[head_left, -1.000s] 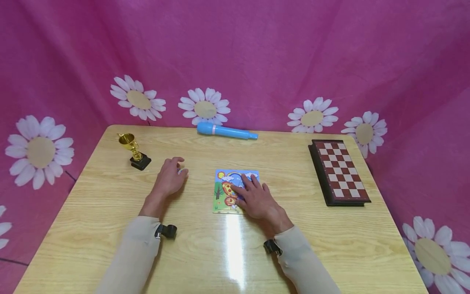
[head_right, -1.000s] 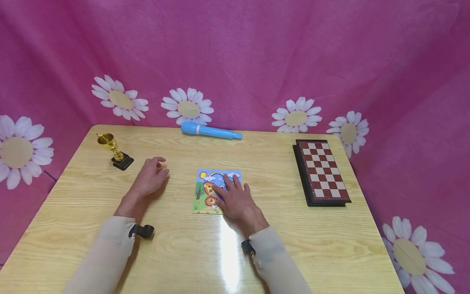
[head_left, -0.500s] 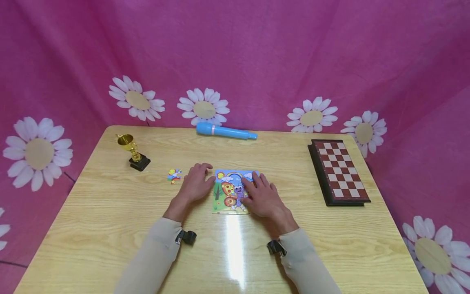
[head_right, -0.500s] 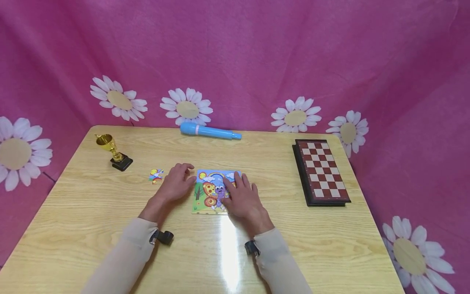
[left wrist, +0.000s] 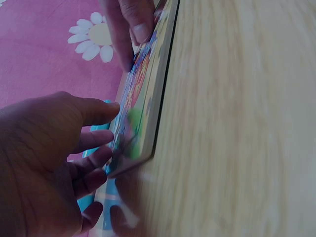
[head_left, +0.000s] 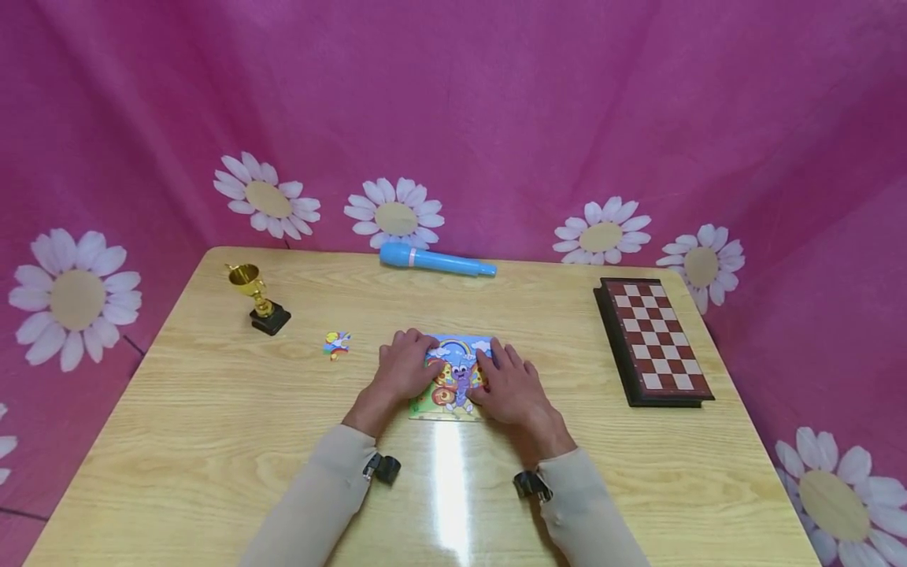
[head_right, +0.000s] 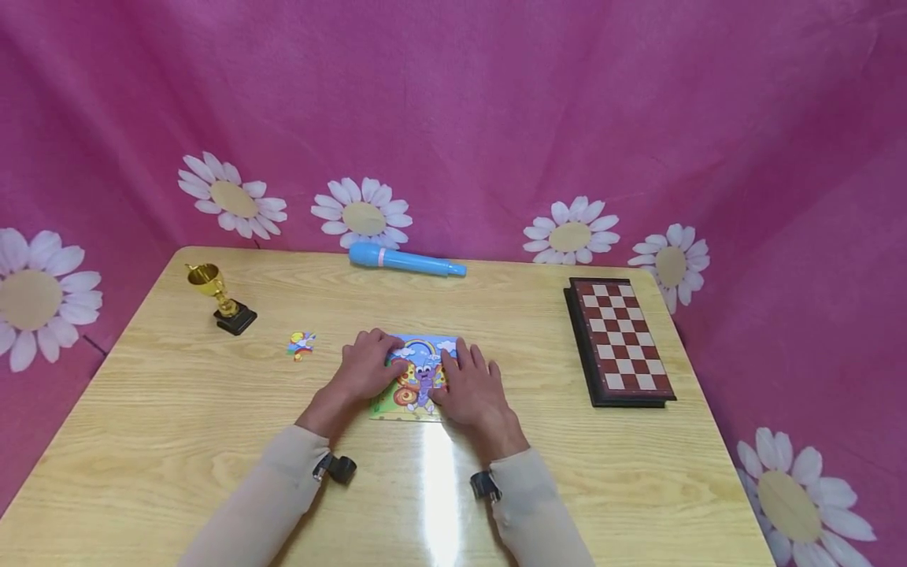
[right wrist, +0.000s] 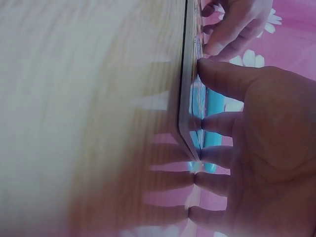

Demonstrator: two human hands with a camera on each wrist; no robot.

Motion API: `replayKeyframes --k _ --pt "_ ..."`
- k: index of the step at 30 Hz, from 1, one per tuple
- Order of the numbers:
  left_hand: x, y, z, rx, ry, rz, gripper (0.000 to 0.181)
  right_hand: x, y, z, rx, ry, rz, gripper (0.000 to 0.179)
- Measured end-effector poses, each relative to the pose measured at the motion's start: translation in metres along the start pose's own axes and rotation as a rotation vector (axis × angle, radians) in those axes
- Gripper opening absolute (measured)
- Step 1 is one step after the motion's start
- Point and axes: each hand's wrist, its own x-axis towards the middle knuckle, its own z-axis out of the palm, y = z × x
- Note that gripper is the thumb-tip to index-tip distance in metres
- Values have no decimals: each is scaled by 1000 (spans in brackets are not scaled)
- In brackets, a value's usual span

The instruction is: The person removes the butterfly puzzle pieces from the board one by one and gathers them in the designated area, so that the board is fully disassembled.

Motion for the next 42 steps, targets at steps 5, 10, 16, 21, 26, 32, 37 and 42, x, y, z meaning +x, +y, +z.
replayKeyframes --k 5,10,16,21,26,32,37,42 --pt "2 6 8 46 38 -28 43 -1 1 3 -14 8 -1 71" --pt "3 9 14 39 45 -69 43 -3 2 6 -27 15 -10 71" --pt "5 17 14 38 38 -139 40 -5 2 8 -41 18 -15 70" --pt "7 23 11 63 27 -167 38 -5 2 8 -45 8 -11 70" --pt "10 25 9 110 14 -164 29 -4 2 8 -54 6 -13 70" --pt "13 25 6 125 4 -173 29 -4 1 6 -46 7 -19 70" --pt "14 24 7 86 4 -177 36 -3 0 4 -45 -2 -13 70" --pt "14 24 7 57 38 -172 38 -2 1 3 -45 -2 -13 69"
